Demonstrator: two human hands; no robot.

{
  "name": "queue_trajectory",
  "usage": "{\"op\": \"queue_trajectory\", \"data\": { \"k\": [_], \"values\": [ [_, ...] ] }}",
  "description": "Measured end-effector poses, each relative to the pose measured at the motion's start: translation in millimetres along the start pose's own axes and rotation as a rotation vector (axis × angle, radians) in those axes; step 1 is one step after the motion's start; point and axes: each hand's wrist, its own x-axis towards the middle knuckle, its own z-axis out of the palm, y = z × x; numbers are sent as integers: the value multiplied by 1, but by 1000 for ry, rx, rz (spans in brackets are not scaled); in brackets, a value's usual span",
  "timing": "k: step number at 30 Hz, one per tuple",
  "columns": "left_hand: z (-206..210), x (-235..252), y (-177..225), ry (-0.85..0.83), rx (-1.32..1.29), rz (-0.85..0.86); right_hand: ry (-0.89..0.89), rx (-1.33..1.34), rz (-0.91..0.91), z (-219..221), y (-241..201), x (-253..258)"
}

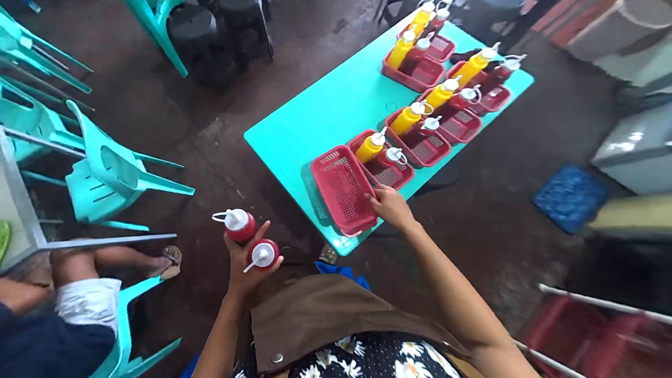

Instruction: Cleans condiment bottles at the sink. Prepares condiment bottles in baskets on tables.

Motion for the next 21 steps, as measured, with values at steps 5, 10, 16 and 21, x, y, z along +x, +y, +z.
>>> {"op": "queue_trajectory", "data": {
  "k": [5, 10, 16, 21],
  "values": [
    [5, 19, -2, 61, 25, -50, -24, 145, -42, -20, -27, 70],
    [3, 64, -20, 19, 34, -48, 97, 134, -68, -9, -58, 156],
    [-11, 138, -69, -140, -31, -41, 117, 63, 159, 9, -64, 229],
    [-24, 191, -94, -205, -20, -10, 435, -27, 146, 36, -75, 239]
  ]
}}
